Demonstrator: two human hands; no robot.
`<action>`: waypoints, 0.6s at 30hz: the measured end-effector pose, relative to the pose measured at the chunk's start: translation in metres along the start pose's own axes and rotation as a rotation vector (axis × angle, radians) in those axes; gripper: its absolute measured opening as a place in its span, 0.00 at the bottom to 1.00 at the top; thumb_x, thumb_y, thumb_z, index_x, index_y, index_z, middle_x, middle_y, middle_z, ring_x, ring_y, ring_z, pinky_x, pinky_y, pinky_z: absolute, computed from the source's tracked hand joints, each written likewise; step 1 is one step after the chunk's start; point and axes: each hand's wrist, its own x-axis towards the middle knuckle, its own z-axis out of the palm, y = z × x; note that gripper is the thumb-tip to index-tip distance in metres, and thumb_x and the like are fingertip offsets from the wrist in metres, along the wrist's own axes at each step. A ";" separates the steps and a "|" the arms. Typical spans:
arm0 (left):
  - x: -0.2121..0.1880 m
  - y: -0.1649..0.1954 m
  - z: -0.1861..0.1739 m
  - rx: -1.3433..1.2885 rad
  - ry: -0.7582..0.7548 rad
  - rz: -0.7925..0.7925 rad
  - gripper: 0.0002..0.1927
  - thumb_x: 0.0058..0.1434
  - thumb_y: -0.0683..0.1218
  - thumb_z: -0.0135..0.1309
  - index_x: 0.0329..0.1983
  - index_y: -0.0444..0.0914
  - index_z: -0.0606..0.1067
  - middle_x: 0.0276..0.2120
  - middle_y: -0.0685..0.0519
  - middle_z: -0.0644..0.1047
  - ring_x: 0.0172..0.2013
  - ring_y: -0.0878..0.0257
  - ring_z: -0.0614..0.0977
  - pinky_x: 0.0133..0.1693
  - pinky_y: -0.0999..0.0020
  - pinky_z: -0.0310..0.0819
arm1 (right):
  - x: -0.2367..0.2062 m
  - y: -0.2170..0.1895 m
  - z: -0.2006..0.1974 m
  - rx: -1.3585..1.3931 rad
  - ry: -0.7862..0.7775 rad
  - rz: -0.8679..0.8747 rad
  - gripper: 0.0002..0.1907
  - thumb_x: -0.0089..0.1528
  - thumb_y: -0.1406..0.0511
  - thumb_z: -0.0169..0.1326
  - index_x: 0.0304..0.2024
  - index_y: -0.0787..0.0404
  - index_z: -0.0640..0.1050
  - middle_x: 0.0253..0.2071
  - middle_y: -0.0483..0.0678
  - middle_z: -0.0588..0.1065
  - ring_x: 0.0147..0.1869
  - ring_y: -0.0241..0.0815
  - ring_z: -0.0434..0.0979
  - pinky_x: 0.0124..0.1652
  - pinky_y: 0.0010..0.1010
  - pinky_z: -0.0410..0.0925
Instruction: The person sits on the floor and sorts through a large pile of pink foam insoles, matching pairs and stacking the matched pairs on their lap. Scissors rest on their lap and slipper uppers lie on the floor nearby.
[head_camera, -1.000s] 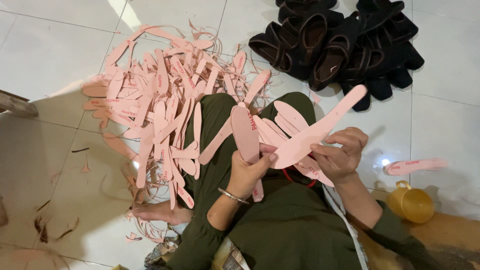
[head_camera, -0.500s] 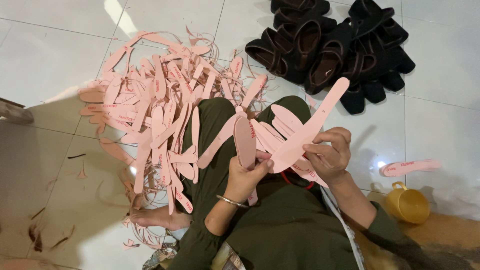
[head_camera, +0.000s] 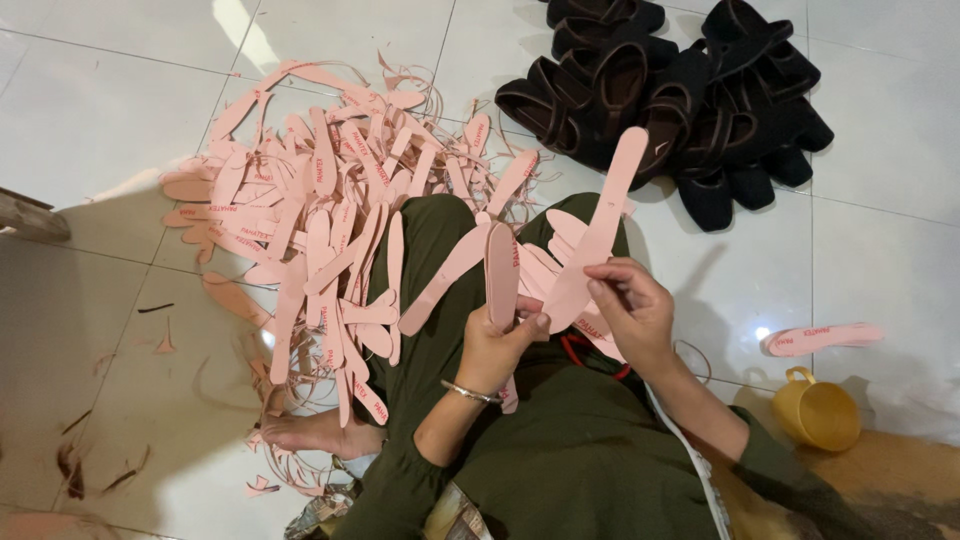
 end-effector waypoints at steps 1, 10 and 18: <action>0.001 0.002 0.000 0.044 0.007 -0.001 0.11 0.64 0.41 0.59 0.45 0.30 0.79 0.29 0.56 0.79 0.28 0.73 0.78 0.31 0.77 0.73 | 0.001 0.001 0.001 0.025 0.003 0.038 0.09 0.69 0.75 0.53 0.52 0.70 0.76 0.51 0.49 0.74 0.53 0.33 0.75 0.53 0.24 0.70; 0.004 0.004 -0.009 -0.348 -0.083 -0.090 0.42 0.70 0.72 0.24 0.65 0.35 0.66 0.29 0.60 0.69 0.19 0.73 0.60 0.20 0.77 0.53 | -0.001 0.001 0.002 0.149 -0.329 0.340 0.27 0.66 0.73 0.56 0.67 0.68 0.68 0.47 0.48 0.77 0.51 0.33 0.76 0.53 0.25 0.70; 0.009 -0.007 -0.010 -0.344 -0.052 0.018 0.27 0.76 0.54 0.47 0.68 0.31 0.68 0.38 0.59 0.72 0.28 0.74 0.68 0.30 0.79 0.63 | -0.001 0.001 0.016 0.206 -0.334 0.306 0.25 0.65 0.73 0.55 0.64 0.65 0.67 0.49 0.47 0.77 0.52 0.33 0.77 0.52 0.25 0.71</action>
